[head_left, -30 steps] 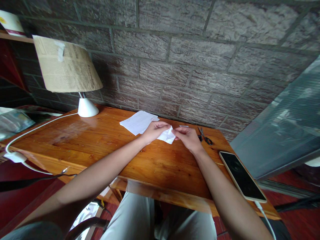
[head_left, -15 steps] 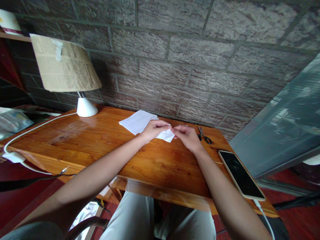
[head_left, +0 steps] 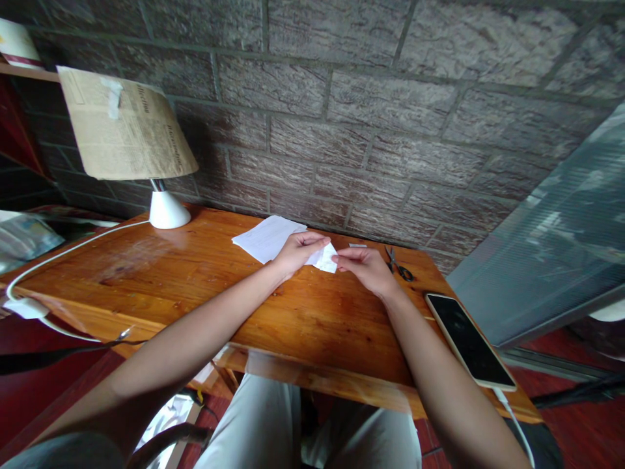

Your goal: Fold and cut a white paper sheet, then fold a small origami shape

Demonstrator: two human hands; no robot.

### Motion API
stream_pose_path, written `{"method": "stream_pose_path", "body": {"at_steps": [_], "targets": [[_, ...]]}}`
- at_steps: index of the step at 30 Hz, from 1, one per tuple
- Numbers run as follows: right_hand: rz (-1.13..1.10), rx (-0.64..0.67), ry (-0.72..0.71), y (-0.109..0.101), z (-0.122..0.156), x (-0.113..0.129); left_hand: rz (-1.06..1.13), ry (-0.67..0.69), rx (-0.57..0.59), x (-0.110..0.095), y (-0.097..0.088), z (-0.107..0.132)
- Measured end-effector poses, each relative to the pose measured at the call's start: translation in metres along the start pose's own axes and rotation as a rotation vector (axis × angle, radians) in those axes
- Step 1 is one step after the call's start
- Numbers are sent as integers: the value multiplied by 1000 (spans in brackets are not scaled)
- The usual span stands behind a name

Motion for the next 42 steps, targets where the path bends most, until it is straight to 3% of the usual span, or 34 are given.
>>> {"method": "stream_pose_path", "body": {"at_steps": [6, 11, 17, 22, 36, 42], "targets": [[33, 6, -38, 1, 1, 3, -25, 0, 10, -1, 1, 1], [-70, -6, 38, -1, -2, -5, -59, 22, 39, -5, 1, 0], [-39, -146, -21, -6, -4, -5, -113, 48, 138, -6, -2, -1], [-89, -97, -46, 0, -3, -2, -147, 50, 225, -5, -1, -2], [-107, -118, -21, -7, -5, -5, -47, -62, 143, -1, -5, -3], [-116, -114, -62, 0, -2, -1, -74, -38, 211, -3, 0, 0]]}}
Point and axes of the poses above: each hand's wrist, its own z-axis away from the middle knuckle, its own y-axis out of the palm, x = y × z, the point moved 4 cm from there along -z, towards the middle knuckle, and after that the axes turned 10 degrees about y, right-handed, at the moved point
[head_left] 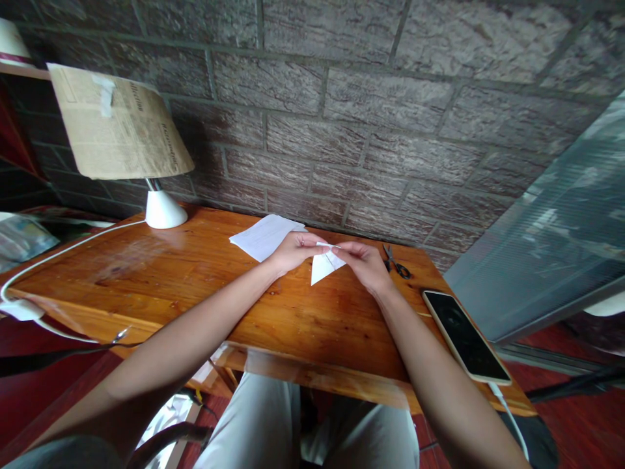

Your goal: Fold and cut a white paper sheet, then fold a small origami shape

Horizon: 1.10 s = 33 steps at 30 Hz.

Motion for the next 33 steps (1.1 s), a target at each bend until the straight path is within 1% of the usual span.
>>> {"method": "stream_pose_path", "body": {"at_steps": [2, 7, 10, 15, 17, 22, 25, 28, 30, 33], "targets": [[16, -13, 6, 1, 1, -1, -8, 13, 11, 0, 1, 1], [20, -22, 1, 1, 0, -1, -32, 29, -31, 2, -1, 0], [32, -26, -18, -1, -1, -1, -47, 28, -29, 2, -1, 0], [128, -20, -76, -1, -1, -1, -126, 66, 69, -1, 3, 1], [128, -14, -80, 0, -1, -1, -134, 78, 102, -1, 3, 0], [112, -12, -79, 0, 0, -1, -113, 90, 121, 0, 1, -1], [158, 16, -95, -1, 1, 1, -124, 103, 145, 1, 2, -1], [197, 40, -91, -2, 0, 0, -125, 79, 181, 3, 3, 0], [157, 20, -78, -3, -1, 0, -115, 61, 186, 4, 4, 0], [49, -10, -34, -5, -2, -2, -115, 63, 164, 4, 2, 0]]}}
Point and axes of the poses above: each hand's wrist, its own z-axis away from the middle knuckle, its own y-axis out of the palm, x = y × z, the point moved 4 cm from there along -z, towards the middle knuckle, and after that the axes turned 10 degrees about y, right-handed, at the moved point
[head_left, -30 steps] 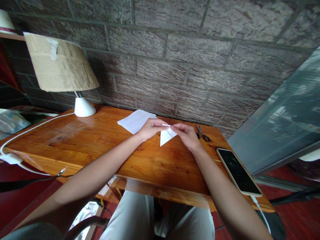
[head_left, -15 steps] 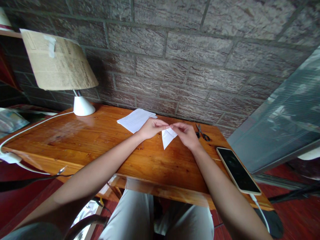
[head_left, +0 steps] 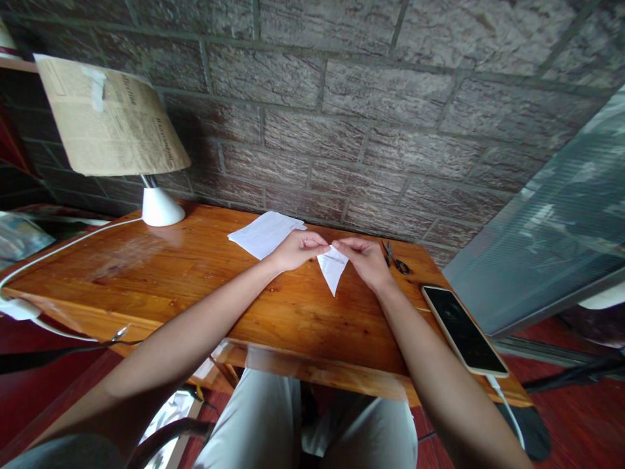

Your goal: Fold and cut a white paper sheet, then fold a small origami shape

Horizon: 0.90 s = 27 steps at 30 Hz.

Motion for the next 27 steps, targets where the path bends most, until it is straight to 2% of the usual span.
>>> {"method": "stream_pose_path", "body": {"at_steps": [5, 11, 17, 27], "targets": [[-41, 55, 40, -3, 0, 1, 2, -9, -56, 1, -2, 1], [56, 112, 28, -2, 2, 4, -19, -28, 22, 0, 2, 1], [-47, 56, 108, -6, -1, -2, -8, -27, -40, 2, 0, 0], [99, 97, -63, -4, 0, 3, -3, -52, -35, -4, 1, 1]]}}
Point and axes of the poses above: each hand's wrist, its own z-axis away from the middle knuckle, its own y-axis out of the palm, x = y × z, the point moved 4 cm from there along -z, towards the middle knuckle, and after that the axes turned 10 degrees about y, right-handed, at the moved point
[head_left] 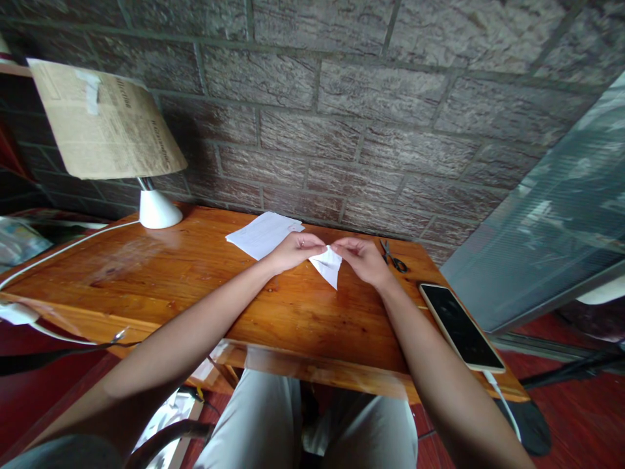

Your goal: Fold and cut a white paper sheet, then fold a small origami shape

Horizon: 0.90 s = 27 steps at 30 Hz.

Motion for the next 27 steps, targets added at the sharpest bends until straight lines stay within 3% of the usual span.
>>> {"method": "stream_pose_path", "body": {"at_steps": [6, 9, 14, 17, 21, 27], "targets": [[-75, -22, 21, 6, 1, 3, 89, -30, -62, -3, 0, -1], [-133, -14, 64, 11, 1, 2, 249, -115, -98, 0, 1, 0], [-220, -17, 143, 14, 2, -1, 471, -240, 40, 5, 10, 4], [-287, -73, 186, 9, 1, -2, 428, -213, 100, 7, 11, 5], [-281, -134, 135, 2, 0, 3, 278, -125, 60, 8, 7, 2], [-272, -44, 112, 2, 0, 3, 112, -37, -50, 6, 1, -1]]}}
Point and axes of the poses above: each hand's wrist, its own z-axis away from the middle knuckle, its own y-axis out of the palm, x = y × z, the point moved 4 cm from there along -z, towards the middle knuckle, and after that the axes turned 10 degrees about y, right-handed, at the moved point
